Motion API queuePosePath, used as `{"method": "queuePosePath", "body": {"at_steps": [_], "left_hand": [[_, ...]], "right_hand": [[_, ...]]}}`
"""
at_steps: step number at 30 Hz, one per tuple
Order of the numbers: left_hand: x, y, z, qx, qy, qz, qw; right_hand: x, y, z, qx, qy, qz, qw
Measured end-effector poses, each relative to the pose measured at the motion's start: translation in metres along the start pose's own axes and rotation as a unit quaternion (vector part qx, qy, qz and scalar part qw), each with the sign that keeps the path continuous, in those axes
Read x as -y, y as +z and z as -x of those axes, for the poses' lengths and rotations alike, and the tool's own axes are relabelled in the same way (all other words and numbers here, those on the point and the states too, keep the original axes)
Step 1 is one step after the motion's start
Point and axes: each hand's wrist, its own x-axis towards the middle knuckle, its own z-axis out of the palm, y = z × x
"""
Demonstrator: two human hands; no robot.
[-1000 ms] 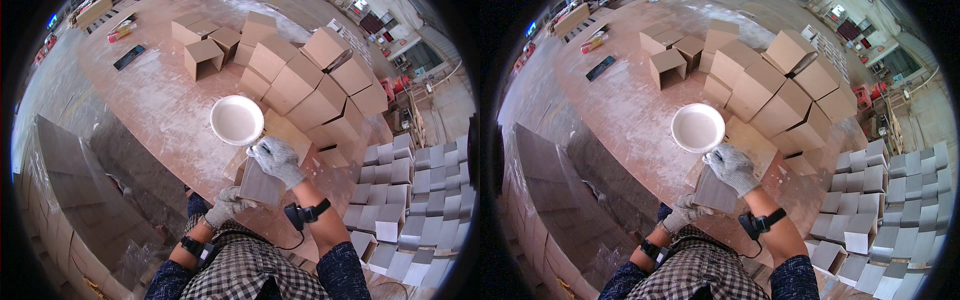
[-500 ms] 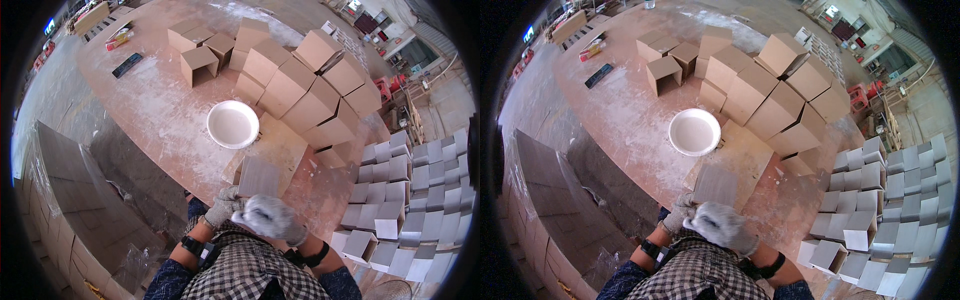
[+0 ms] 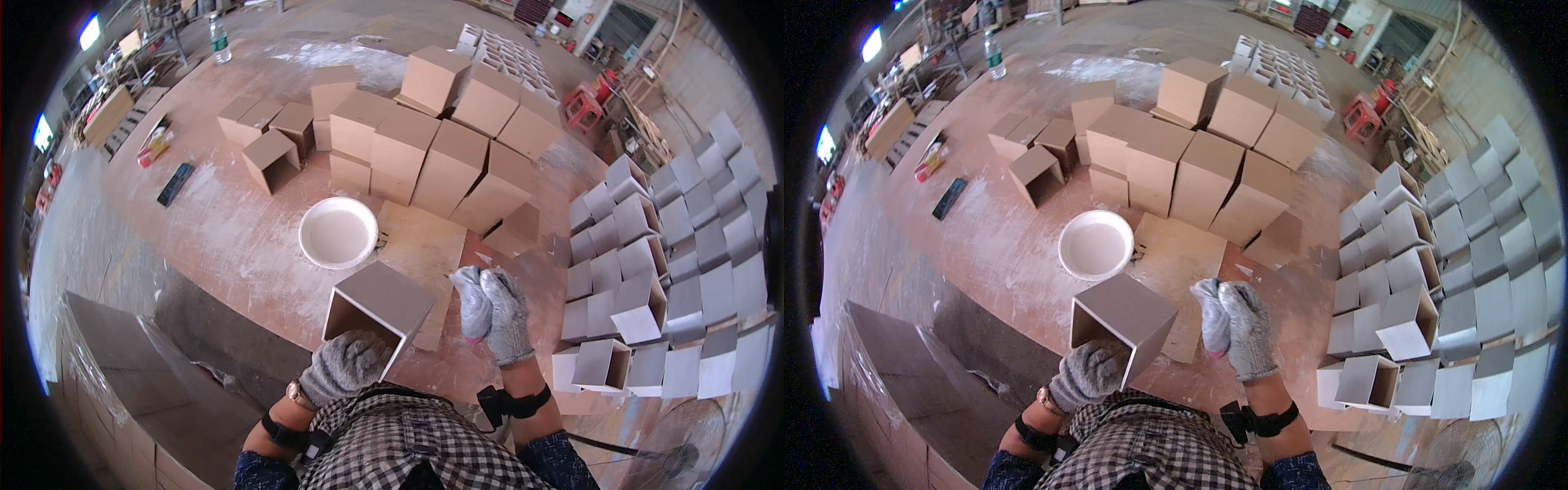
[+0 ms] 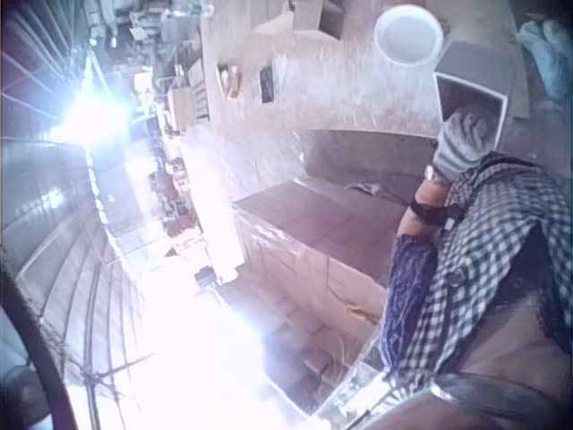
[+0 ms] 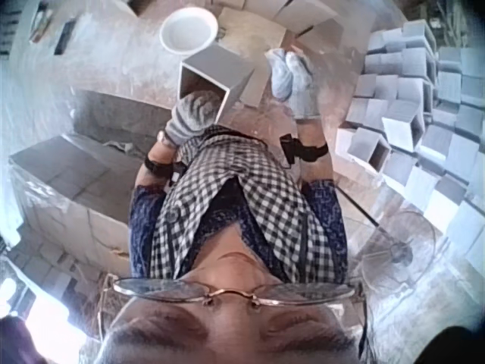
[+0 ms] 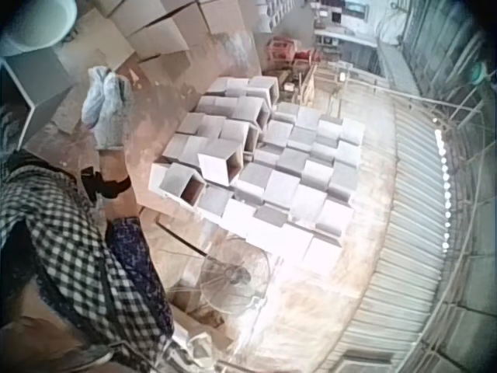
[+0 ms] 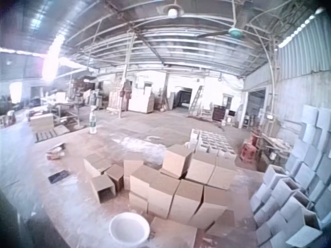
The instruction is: Cleaning the interior and exterior surfaces of small wooden or cardboard boxes using a cloth.
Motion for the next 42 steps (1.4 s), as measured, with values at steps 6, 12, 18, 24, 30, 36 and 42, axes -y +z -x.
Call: {"method": "queuePosePath", "body": {"at_steps": [6, 12, 18, 24, 30, 36, 42], "left_hand": [[-0.003, -0.008, -0.006, 0.023, 0.057, -0.035, 0.997], [0.001, -0.011, -0.005, 0.070, 0.091, -0.041, 0.993], [0.003, 0.005, -0.041, 0.245, -0.188, 0.219, 0.926], [0.007, 0.014, -0.010, 0.040, 0.070, -0.052, 0.995], [0.001, -0.003, -0.020, 0.026, 0.078, -0.051, 0.995], [0.005, 0.012, -0.018, 0.026, 0.004, 0.124, 0.992], [0.006, 0.041, -0.019, 0.105, -0.406, 0.472, 0.775]], "right_hand": [[0.006, 0.017, -0.002, 0.043, -0.066, 0.103, 0.992], [0.021, 0.052, 0.019, 0.091, -0.312, 0.375, 0.868], [0.036, 0.058, 0.059, 0.238, -0.320, 0.202, 0.894], [0.037, 0.011, 0.057, 0.340, -0.046, -0.215, 0.914], [0.003, -0.051, 0.052, -0.024, -0.021, -0.332, 0.943], [-0.026, -0.062, 0.061, -0.071, 0.026, -0.257, 0.963], [-0.037, -0.066, 0.067, -0.031, 0.058, -0.031, 0.997]]}}
